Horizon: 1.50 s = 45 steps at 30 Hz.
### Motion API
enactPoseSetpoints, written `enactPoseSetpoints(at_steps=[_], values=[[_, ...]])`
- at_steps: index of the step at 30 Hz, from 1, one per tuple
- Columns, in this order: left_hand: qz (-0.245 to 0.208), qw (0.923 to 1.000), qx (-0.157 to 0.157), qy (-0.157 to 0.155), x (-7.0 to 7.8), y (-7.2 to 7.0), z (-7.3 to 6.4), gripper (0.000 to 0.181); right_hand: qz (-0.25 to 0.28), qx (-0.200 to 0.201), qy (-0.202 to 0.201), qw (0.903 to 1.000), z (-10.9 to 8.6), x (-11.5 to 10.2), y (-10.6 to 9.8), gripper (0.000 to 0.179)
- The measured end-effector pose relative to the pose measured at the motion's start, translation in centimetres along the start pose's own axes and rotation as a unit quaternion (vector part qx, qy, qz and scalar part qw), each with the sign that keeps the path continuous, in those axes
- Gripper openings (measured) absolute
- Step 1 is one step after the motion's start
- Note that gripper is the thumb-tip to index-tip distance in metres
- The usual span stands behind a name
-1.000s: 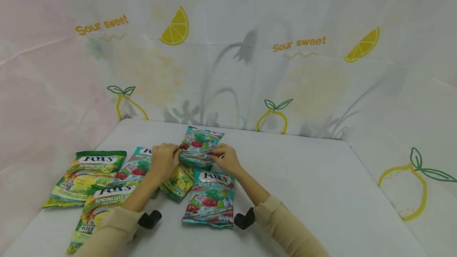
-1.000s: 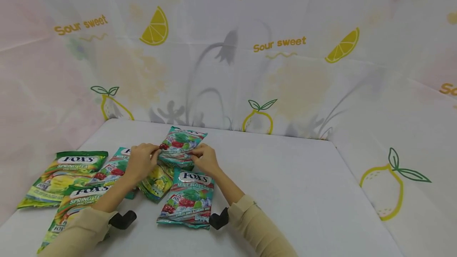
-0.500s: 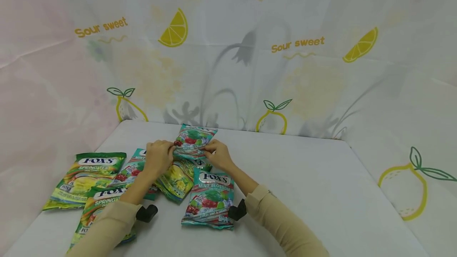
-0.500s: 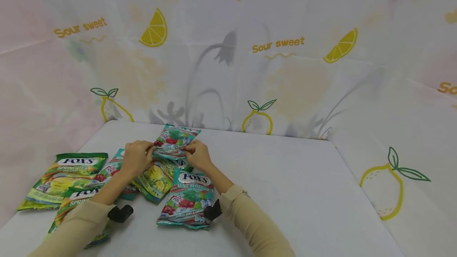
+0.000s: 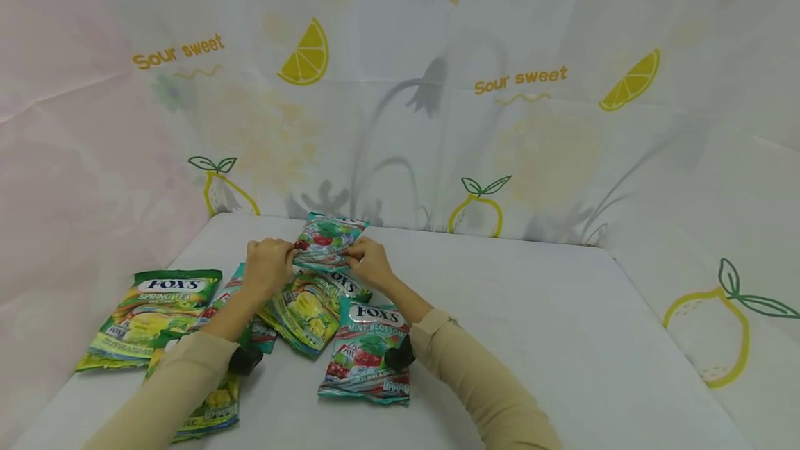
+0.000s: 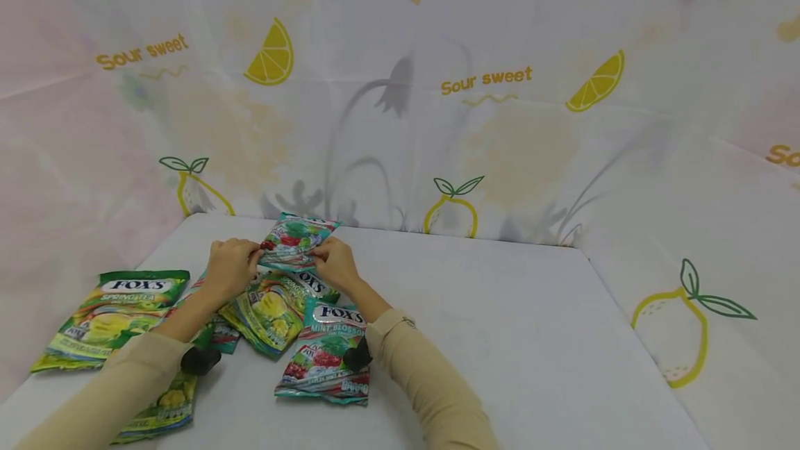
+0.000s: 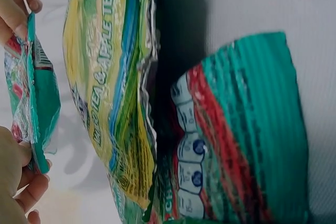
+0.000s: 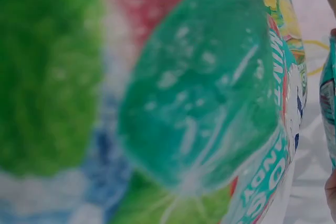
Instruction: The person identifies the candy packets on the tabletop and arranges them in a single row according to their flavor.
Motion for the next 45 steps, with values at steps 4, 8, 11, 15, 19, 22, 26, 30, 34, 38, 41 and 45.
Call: enactPoseSetpoints(at_steps=[4, 8, 11, 15, 19, 22, 26, 30, 34, 38, 41, 45], values=[[0.002, 1.0, 0.008, 0.0, -0.6, 0.1, 0.2, 0.01, -0.005, -0.001, 0.001, 1.0, 0.7, 0.0, 0.2, 0.018], [-0.008, 0.9997, -0.019, -0.013, -1.2, 0.5, 0.4, 0.012, -0.025, -0.001, 0.005, 0.9997, 1.1, 0.1, 0.5, 0.017], [-0.006, 0.999, -0.039, -0.021, -1.5, 0.9, 0.5, 0.013, -0.037, -0.005, 0.009, 0.9993, 1.5, 0.1, 0.7, 0.018], [-0.002, 0.9984, -0.05, -0.026, -2.0, 1.1, 0.5, 0.013, -0.053, -0.01, 0.018, 0.9984, 2.1, 0.1, 1.0, 0.017], [-0.002, 0.9978, -0.058, -0.033, -2.3, 1.1, 0.7, 0.014, -0.061, -0.008, 0.026, 0.9978, 2.7, 0.3, 1.3, 0.017], [-0.001, 0.9962, -0.075, -0.045, -2.6, 1.4, 0.9, 0.014, -0.061, -0.007, 0.029, 0.9977, 3.0, 0.5, 1.6, 0.017], [0.007, 0.9929, -0.102, -0.061, -3.1, 1.9, 1.1, 0.016, -0.065, -0.006, 0.033, 0.9974, 3.3, 0.6, 1.8, 0.017], [0.02, 0.9893, -0.123, -0.076, -3.5, 2.4, 1.3, 0.018, -0.062, -0.004, 0.04, 0.9973, 3.6, 0.6, 2.0, 0.017], [0.023, 0.9854, -0.143, -0.09, -3.9, 2.9, 1.5, 0.018, -0.066, -0.003, 0.056, 0.9963, 3.8, 0.8, 2.1, 0.021], [0.023, 0.9838, -0.152, -0.092, -4.0, 3.2, 1.7, 0.019, -0.061, -0.015, 0.091, 0.9939, 4.3, 1.2, 2.3, 0.025], [0.028, 0.9832, -0.156, -0.09, -4.1, 3.3, 1.9, 0.02, -0.049, -0.018, 0.096, 0.994, 5.2, 3.1, 3.0, 0.029], [0.028, 0.9813, -0.165, -0.095, -4.3, 3.6, 1.9, 0.02, -0.055, 0.002, 0.08, 0.9953, 6.3, 5.1, 4.0, 0.033]])
Point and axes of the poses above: each hand's wrist, its own z-axis towards the middle knuckle, its own y-axis out of the palm, x = y × z, the point moved 7 cm from there along z, towards the middle knuckle, and after that the axes turned 14 degrees about -x, right-handed, at the moved point
